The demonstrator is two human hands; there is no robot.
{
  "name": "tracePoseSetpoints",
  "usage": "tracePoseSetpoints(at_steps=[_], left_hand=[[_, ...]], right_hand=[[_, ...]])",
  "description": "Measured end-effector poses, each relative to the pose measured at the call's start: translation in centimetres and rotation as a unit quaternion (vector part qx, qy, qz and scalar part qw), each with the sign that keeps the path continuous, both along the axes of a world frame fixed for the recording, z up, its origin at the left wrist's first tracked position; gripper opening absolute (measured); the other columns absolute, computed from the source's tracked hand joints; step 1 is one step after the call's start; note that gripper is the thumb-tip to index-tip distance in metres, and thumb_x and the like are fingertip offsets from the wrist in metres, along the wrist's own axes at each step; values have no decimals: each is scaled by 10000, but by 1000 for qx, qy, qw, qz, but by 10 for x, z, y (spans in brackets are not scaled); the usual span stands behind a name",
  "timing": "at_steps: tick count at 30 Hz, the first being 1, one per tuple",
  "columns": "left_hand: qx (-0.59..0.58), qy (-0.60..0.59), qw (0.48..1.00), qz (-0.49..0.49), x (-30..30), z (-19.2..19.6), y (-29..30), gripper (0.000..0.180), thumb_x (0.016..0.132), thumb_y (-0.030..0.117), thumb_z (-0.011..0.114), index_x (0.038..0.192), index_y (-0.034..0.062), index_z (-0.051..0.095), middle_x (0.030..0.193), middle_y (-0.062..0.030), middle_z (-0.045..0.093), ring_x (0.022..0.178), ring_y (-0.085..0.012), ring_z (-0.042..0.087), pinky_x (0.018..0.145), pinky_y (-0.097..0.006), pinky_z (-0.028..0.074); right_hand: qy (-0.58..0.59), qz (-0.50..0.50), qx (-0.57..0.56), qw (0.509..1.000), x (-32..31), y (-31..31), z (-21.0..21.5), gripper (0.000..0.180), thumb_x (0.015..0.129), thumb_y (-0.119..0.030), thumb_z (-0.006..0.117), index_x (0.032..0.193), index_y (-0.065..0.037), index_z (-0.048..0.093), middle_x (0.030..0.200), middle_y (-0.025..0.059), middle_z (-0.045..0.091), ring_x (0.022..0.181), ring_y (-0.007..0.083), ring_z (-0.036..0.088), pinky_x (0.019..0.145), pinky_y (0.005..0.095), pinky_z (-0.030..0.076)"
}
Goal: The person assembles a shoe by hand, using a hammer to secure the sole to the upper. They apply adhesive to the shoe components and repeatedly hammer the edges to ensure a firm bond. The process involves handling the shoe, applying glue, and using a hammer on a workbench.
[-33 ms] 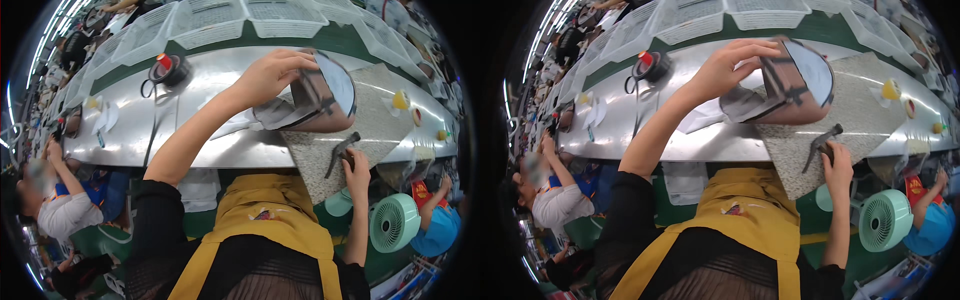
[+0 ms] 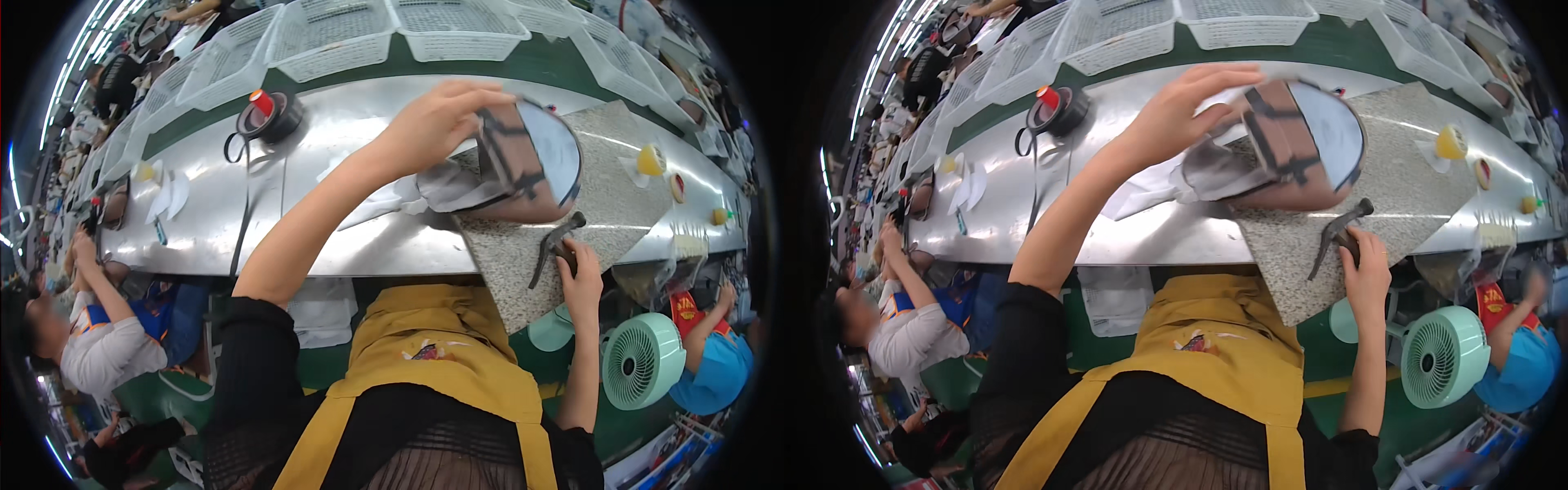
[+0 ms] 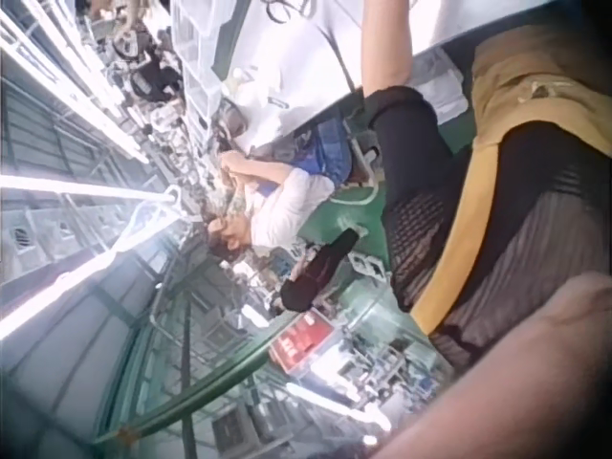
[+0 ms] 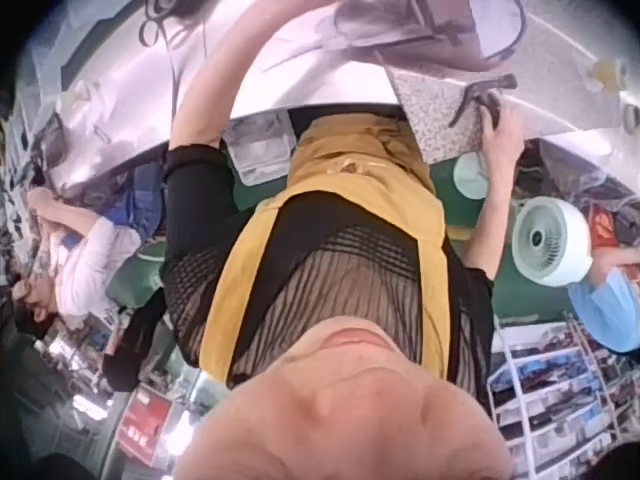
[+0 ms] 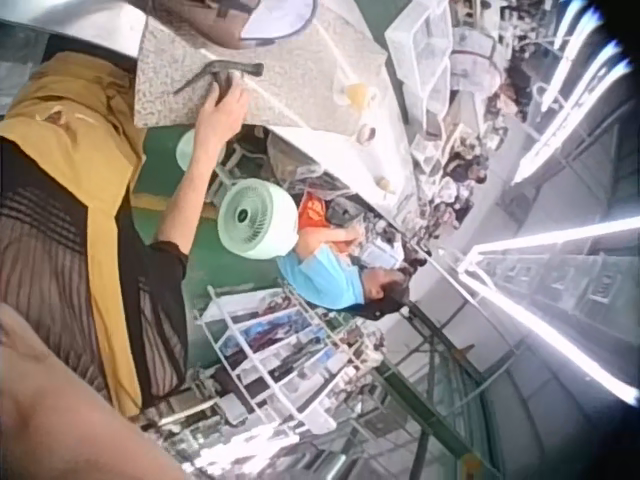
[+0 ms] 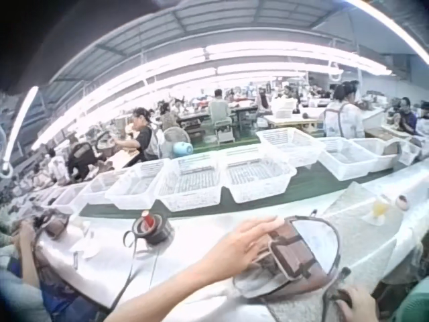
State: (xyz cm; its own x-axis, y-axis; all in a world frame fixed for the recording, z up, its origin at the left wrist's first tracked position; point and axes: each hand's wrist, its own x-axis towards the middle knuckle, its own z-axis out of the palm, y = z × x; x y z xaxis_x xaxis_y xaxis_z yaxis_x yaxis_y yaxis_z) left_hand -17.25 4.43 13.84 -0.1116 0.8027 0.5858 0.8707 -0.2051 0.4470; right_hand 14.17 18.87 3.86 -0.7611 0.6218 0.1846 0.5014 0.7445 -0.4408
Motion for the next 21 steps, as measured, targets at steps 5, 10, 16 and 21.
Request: tracePoseSetpoints(at_steps=[5,10,16,21], left_hand=[[-57,-139,984,95,-19,-16,-32,343,877,82,594,1218,120,589,1217,-64,599,1137,-201,540,930,-344,450],[-89,-112,975,170,-12,-56,-93,230,851,82,629,1078,93,663,1107,-64,644,1093,-251,552,939,-356,427],[-110,-99,965,218,16,-77,-120,221,823,50,645,1039,91,674,1072,-61,656,1075,-247,556,907,-342,445],[-55,-69,984,155,26,-73,-91,248,802,44,670,1046,93,674,1064,-36,660,966,-218,582,774,-301,497]], right_hand=[[44,-39,54,997,12,34,-12,282,848,-95,603,1128,-71,577,1084,116,594,1042,297,555,895,372,436],[80,-54,86,992,18,42,-4,281,856,-40,591,1137,-29,578,1129,139,594,1074,303,551,945,374,408],[175,66,-83,979,-44,-22,49,231,868,0,578,1098,-5,593,1085,112,600,895,191,592,740,276,484],[173,143,-198,954,-100,-61,54,270,857,-44,611,1126,-46,593,1101,97,612,713,210,638,640,304,513]])
